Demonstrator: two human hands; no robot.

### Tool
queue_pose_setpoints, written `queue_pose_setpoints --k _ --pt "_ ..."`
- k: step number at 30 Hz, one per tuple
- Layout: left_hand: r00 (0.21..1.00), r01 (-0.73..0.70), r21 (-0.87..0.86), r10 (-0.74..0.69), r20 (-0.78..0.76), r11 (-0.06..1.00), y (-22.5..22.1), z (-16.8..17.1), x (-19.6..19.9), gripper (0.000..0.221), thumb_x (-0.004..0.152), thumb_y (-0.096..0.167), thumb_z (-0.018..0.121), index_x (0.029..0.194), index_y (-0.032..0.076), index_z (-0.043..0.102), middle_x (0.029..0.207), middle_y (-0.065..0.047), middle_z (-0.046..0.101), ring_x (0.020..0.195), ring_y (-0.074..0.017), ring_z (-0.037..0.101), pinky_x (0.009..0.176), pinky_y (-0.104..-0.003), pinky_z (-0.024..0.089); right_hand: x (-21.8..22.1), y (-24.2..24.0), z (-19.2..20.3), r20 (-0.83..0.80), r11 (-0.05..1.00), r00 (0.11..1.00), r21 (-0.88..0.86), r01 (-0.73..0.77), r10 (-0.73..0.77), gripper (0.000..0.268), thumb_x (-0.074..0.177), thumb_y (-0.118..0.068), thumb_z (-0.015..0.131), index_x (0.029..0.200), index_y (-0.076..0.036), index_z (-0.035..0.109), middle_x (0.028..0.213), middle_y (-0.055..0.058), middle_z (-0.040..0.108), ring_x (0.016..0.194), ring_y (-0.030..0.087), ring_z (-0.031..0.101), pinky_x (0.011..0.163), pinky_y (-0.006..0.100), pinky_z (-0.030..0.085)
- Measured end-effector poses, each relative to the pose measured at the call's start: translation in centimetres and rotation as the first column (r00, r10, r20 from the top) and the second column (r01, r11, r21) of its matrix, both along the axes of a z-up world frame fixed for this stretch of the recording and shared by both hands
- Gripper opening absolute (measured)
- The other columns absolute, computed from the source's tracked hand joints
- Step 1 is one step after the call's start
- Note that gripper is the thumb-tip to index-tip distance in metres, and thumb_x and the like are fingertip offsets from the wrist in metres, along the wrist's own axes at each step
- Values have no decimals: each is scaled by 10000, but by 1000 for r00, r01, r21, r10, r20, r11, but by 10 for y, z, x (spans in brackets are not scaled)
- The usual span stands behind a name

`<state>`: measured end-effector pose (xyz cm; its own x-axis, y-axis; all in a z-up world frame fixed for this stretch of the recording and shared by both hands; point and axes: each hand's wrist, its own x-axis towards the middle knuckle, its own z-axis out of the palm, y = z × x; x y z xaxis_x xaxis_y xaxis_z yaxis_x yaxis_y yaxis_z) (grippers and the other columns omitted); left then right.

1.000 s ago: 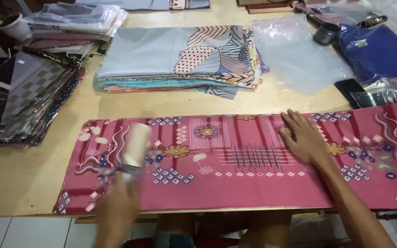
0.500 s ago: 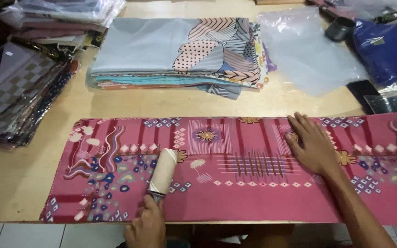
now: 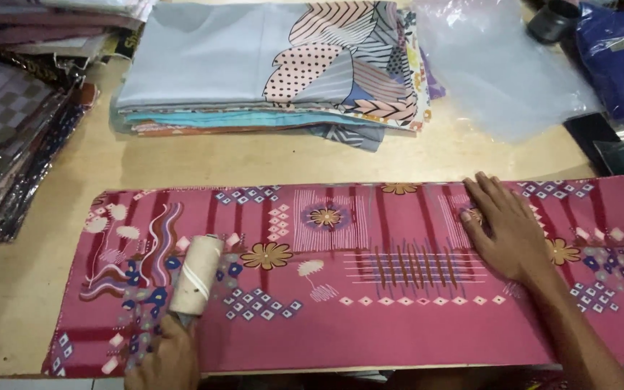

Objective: Using a lint roller to clean a piece of patterned fabric on a work table.

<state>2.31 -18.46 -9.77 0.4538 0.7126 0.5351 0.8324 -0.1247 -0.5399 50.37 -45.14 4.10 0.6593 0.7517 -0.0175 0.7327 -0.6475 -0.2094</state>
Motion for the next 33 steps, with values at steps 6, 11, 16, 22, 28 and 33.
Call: queue_pose_setpoints --k 6,11,16,22,28,33 --pt "997 -67 -261 55 -53 963 19 28 -11 479 1091 706 499 986 244 568 623 68 609 515 -120 625 504 -326 421 -1 0 -1 15 999 1000 34 -9 8 766 984 -643 181 1637 -246 240 1722 42 214 1570 276 202 1244 587 112" --pt "969 -245 -465 222 -105 851 44 24 -25 509 1103 697 388 1078 200 497 639 87 702 572 -153 723 583 -349 469 -1 3 -1 -3 1000 1000 17 17 -17 793 965 -675 156 1640 -264 218 1728 24 188 1578 263 175 1249 580 90" --pt "990 -139 -185 131 -51 973 60 -11 -49 463 1189 681 489 1050 246 561 596 74 589 545 -145 640 598 -355 447 -1 2 -1 -1 1000 1000 -18 19 -19 790 957 -681 144 1643 -291 181 1734 26 149 1580 272 153 1250 578 79" --pt "981 -180 -157 166 -97 971 91 -3 -63 460 1196 636 569 970 236 533 585 90 579 597 -128 673 574 -347 467 1 1 -2 12 999 1000 -29 25 -24 800 950 -695 124 1643 -299 178 1735 10 145 1583 263 148 1247 591 86" --pt "981 -101 17 102 -165 995 107 11 -77 317 1228 381 558 933 267 546 633 144 582 611 -58 658 603 -290 504 0 0 -4 16 999 999 -37 29 -28 791 958 -681 140 1646 -291 170 1733 28 149 1584 261 147 1247 586 92" --pt "987 -85 -84 72 -147 993 115 26 -81 460 1271 557 482 946 233 512 678 122 631 626 -71 681 590 -289 497 -1 1 -1 4 997 999 -60 42 -42 813 938 -708 113 1643 -304 151 1734 21 129 1582 277 144 1252 583 82"
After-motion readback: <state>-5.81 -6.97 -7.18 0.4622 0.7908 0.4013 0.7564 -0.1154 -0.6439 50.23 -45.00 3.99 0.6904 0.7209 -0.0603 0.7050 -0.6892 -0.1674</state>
